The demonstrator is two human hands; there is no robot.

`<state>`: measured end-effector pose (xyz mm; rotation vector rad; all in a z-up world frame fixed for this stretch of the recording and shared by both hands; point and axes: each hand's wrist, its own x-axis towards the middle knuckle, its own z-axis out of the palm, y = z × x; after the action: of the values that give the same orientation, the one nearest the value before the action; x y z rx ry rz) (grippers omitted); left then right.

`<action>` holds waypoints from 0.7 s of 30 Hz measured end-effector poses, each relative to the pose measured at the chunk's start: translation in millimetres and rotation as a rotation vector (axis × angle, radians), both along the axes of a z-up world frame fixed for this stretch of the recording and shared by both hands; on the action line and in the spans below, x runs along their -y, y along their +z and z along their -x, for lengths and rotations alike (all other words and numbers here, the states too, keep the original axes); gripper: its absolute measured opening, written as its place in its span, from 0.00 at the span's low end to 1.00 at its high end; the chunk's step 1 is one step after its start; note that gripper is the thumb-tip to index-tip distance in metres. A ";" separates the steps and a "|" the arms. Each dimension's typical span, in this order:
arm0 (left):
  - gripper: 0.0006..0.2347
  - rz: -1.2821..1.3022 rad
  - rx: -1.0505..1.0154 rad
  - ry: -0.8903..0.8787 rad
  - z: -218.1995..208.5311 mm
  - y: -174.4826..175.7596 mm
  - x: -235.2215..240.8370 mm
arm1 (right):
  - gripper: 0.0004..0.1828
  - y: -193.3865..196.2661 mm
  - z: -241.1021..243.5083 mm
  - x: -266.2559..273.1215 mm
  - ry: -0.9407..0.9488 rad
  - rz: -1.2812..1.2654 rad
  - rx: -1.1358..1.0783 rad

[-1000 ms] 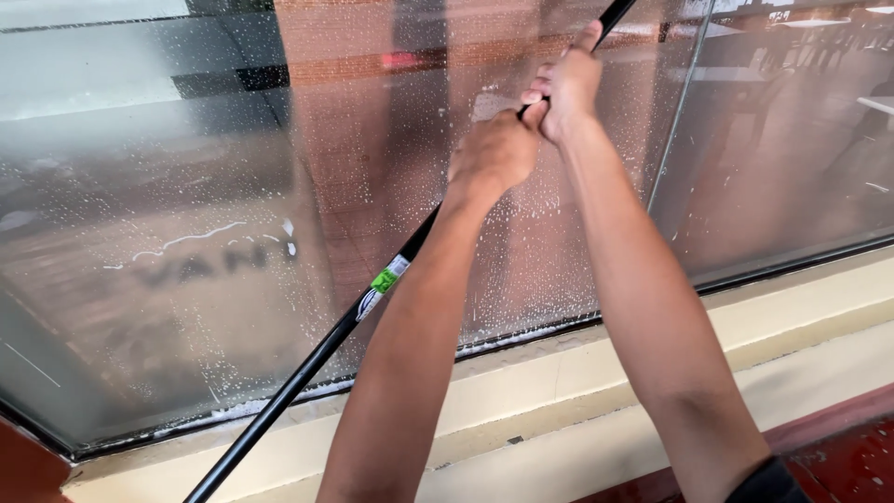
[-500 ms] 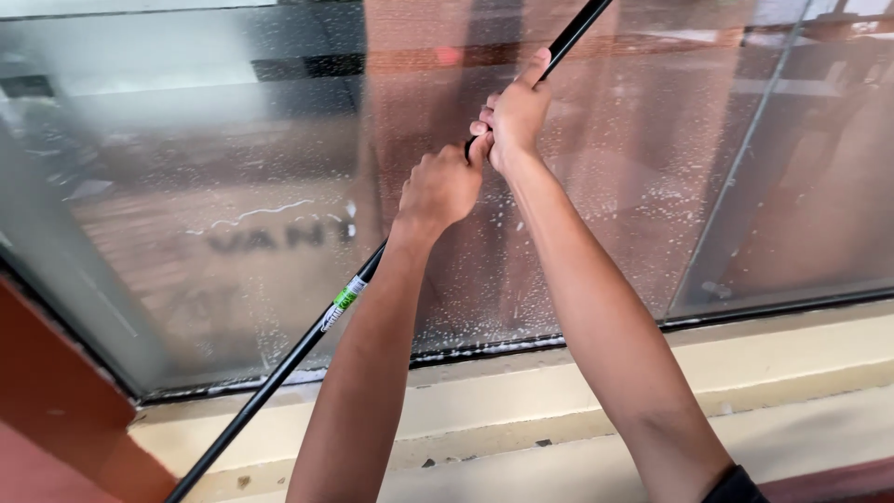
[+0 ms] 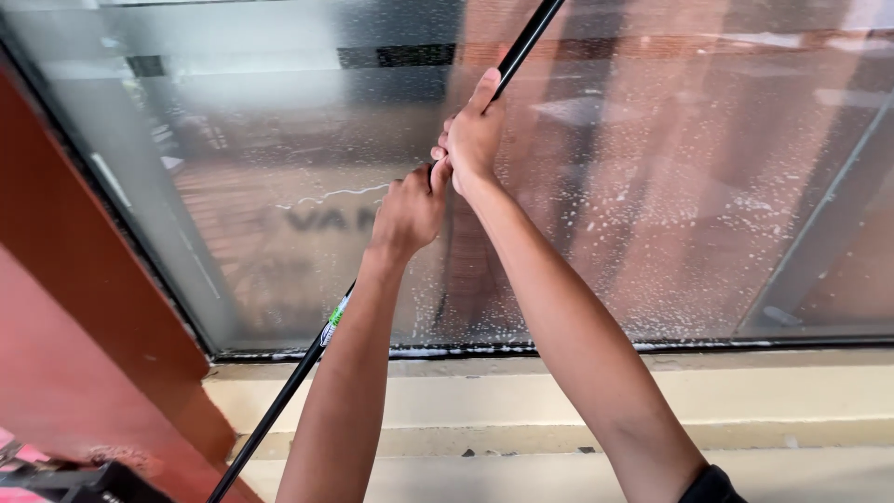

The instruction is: Cleaning a large glass window using a squeegee and a bucket of soapy water.

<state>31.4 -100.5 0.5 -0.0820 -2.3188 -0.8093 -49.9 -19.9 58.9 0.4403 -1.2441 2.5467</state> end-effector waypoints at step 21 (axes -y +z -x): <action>0.27 -0.430 -0.049 0.183 -35.6 -99.9 198.5 | 0.26 -49.8 -71.8 227.3 0.233 -0.458 -0.100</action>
<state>67.0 -299.0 -99.4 0.2909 -2.0223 -1.1728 21.9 -247.2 9.0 0.8408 -1.8342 2.3633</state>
